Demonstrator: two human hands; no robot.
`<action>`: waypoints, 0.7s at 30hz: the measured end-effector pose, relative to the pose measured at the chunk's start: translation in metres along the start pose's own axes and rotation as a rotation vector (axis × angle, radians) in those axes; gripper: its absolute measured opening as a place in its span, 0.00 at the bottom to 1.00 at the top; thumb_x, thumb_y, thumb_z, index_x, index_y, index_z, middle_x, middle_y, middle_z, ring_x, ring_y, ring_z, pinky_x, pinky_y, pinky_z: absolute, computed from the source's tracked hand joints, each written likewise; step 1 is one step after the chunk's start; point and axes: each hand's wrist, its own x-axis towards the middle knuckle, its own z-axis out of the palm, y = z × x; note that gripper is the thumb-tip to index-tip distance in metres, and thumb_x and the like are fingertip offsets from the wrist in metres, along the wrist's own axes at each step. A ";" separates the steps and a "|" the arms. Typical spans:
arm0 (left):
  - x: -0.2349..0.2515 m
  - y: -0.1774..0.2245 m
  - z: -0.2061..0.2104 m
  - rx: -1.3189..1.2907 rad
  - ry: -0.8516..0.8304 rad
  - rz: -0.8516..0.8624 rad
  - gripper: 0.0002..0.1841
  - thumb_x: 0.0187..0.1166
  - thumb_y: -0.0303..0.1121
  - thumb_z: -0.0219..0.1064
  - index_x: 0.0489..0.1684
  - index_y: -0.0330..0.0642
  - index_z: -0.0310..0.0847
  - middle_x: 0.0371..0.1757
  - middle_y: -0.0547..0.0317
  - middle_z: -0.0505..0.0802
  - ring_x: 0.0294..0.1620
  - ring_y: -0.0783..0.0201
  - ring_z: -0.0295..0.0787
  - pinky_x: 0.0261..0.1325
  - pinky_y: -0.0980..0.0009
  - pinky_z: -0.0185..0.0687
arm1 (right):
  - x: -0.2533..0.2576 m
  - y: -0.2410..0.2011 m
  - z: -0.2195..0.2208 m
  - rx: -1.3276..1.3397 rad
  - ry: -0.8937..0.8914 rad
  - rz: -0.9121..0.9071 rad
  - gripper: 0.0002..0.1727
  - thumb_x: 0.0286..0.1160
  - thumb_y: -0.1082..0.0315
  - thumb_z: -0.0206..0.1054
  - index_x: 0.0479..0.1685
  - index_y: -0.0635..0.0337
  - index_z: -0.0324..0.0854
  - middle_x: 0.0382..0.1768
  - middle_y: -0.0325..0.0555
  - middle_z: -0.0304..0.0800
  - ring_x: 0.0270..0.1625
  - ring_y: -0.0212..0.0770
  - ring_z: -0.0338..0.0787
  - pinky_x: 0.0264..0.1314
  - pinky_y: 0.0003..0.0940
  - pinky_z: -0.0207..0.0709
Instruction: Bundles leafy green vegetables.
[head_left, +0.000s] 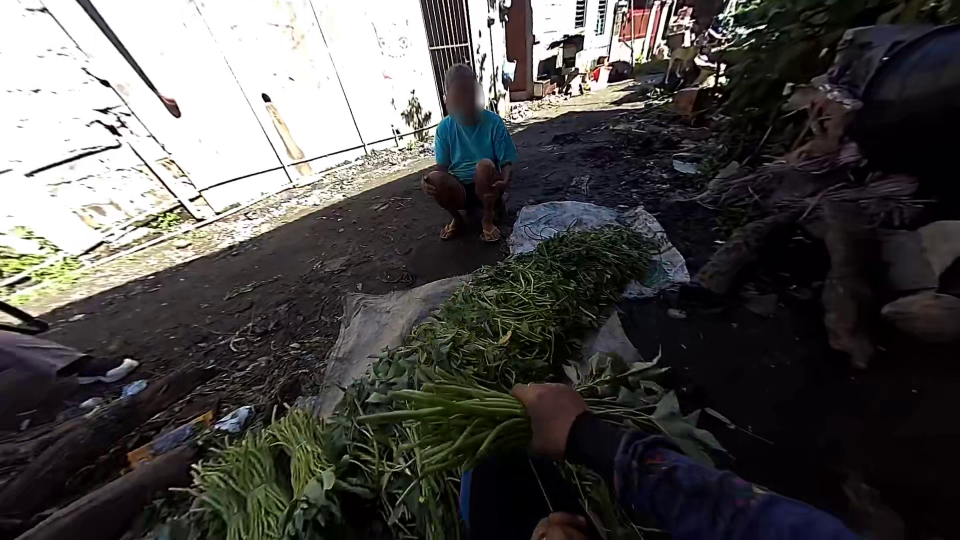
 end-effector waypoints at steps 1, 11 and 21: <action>0.000 0.006 -0.006 0.075 -0.039 -0.016 0.20 0.85 0.28 0.48 0.36 0.19 0.85 0.44 0.32 0.94 0.58 0.45 0.92 0.71 0.55 0.81 | 0.003 -0.007 0.009 -0.085 -0.037 -0.044 0.41 0.55 0.64 0.83 0.77 0.59 0.73 0.67 0.63 0.85 0.70 0.66 0.84 0.69 0.68 0.74; 0.129 0.010 -0.100 0.894 -0.321 -0.581 0.19 0.90 0.34 0.50 0.51 0.29 0.86 0.49 0.37 0.93 0.59 0.41 0.91 0.65 0.44 0.80 | 0.002 -0.019 0.060 -0.257 0.178 -0.317 0.17 0.75 0.78 0.63 0.63 0.72 0.80 0.55 0.66 0.91 0.64 0.64 0.89 0.67 0.60 0.76; 0.034 0.006 -0.053 0.882 0.059 -0.082 0.05 0.69 0.24 0.72 0.34 0.36 0.96 0.46 0.46 0.99 0.48 0.46 0.98 0.57 0.47 0.90 | -0.017 0.012 0.010 -0.073 -0.161 -0.267 0.24 0.91 0.73 0.51 0.83 0.65 0.72 0.76 0.66 0.78 0.79 0.66 0.78 0.80 0.63 0.68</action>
